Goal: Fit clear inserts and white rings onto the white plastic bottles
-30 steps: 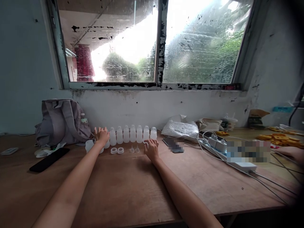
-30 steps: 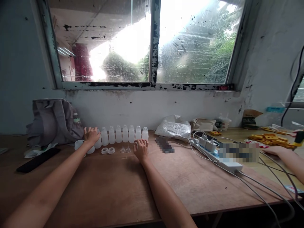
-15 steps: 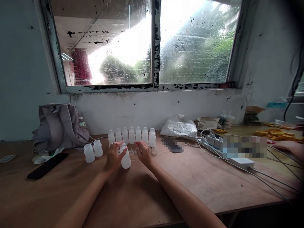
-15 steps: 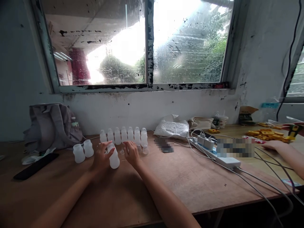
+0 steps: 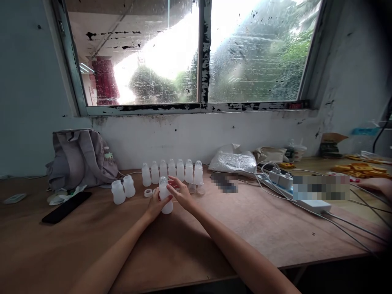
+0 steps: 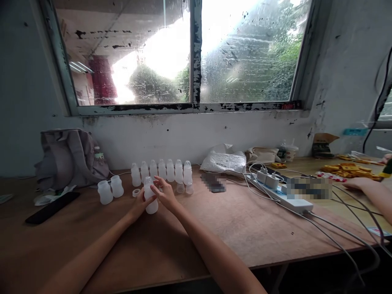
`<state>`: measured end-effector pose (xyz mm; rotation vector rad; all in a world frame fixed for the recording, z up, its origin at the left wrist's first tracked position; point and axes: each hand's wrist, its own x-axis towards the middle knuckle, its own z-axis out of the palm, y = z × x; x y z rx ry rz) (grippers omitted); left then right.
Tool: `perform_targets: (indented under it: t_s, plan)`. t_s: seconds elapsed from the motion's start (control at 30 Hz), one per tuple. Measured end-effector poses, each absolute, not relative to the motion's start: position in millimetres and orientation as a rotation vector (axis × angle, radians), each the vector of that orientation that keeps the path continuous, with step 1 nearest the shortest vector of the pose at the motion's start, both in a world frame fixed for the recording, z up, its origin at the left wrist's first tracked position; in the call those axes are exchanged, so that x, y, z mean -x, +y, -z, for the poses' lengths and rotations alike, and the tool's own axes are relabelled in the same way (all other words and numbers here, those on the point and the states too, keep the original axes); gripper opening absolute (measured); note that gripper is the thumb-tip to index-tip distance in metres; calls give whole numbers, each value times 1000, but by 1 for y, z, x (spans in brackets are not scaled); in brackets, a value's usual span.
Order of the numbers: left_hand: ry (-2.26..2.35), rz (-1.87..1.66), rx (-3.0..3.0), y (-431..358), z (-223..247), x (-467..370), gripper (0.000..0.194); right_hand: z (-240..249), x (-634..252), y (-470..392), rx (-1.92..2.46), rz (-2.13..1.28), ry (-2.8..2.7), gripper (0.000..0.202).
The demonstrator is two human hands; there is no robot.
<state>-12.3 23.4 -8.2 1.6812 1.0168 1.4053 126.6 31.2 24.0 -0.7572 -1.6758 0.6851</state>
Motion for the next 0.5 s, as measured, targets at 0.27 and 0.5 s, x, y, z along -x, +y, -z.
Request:
perform_targets:
  t_s: [0.27, 0.5]
  plan:
    - [613, -952, -1096, -10, -6, 1, 32, -42, -140, 27, 699, -1378, -1506, 33]
    - [575, -962, -990, -7, -18, -12, 35, -43, -150, 39, 718, -1356, -1357, 32]
